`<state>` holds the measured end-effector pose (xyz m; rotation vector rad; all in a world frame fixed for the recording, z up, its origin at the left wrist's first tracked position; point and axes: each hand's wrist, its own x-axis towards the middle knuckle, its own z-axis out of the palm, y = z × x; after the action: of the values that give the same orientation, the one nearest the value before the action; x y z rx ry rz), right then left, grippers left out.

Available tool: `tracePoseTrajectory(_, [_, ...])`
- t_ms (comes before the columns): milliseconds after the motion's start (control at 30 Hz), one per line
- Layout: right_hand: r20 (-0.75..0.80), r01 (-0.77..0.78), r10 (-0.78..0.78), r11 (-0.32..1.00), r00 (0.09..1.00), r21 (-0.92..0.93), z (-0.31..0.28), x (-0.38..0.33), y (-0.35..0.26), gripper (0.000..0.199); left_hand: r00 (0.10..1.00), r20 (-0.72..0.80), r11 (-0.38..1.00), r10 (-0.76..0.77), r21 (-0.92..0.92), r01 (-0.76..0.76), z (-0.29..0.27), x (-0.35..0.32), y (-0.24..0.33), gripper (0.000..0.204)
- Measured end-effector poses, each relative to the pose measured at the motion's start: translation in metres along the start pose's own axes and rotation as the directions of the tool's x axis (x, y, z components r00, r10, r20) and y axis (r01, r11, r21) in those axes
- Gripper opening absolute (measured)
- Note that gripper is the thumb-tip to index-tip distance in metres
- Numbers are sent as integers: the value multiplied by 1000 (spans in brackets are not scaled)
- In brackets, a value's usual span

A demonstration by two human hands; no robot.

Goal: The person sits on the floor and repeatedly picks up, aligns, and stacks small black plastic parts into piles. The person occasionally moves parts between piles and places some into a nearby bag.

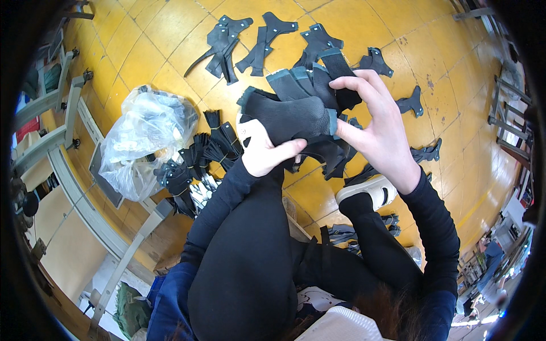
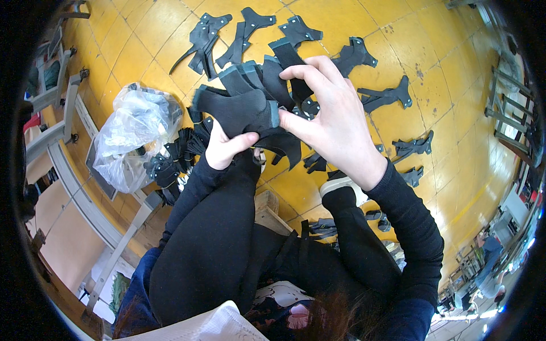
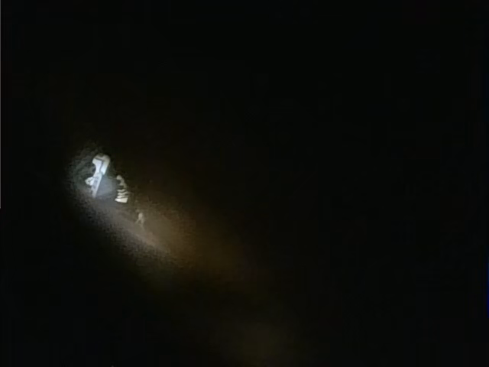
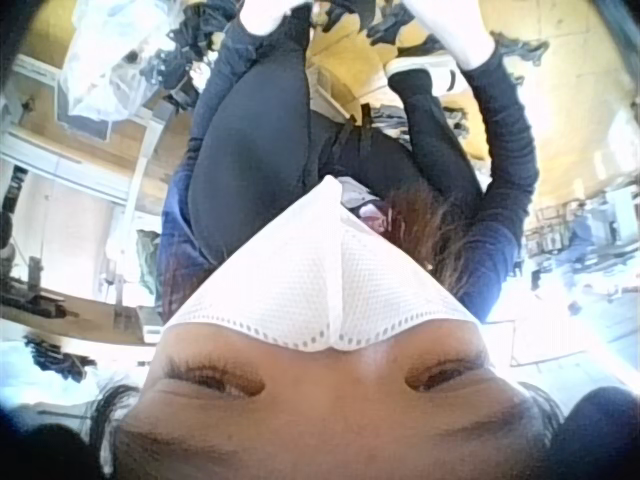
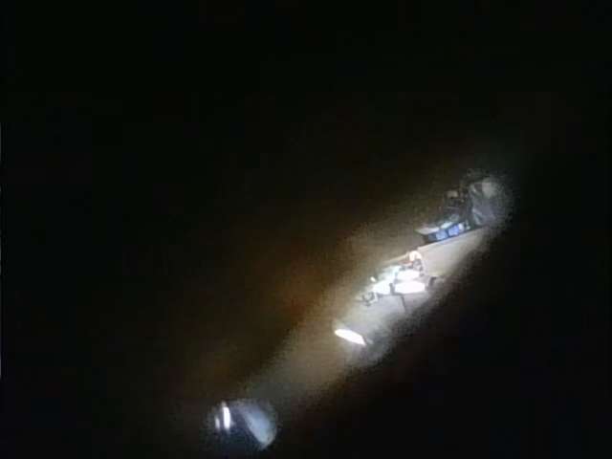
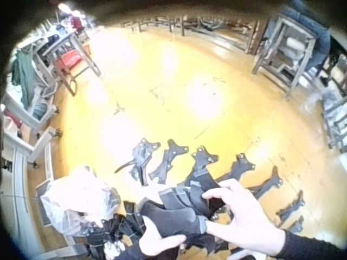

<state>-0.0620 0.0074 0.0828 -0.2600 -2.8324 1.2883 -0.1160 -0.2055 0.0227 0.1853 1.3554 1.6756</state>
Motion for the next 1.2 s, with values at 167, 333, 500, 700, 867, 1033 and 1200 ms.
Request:
tracePoseTrajectory(167, [-17,34,-35,998,999,-54,-1,-1,-5,48,999,-2,968,46,248,-44,-1,4,3,20])
tracePoseTrajectory(333, [-32,27,-27,1000,999,1,-1,-1,-5,39,939,-185,957,289,81,-278,10,9,-6,16])
tracePoseTrajectory(500, [-79,54,-44,990,996,131,-4,3,8,15,992,-99,996,77,-42,-81,5,3,-1,12])
tracePoseTrajectory(700, [-41,-188,244,834,969,518,-13,4,6,32,995,-96,979,-31,-205,11,-6,-3,-12,22])
tracePoseTrajectory(867, [77,-292,327,685,942,667,-27,9,9,41,997,-9,870,-82,-489,68,-7,0,-15,34])
tracePoseTrajectory(1033, [145,-345,342,648,928,679,-30,9,7,43,967,-222,863,-126,-505,-3,-15,4,-37,59])
tracePoseTrajectory(1200, [154,-344,343,609,927,714,-28,8,9,41,995,-101,802,9,-594,-67,6,12,0,66])
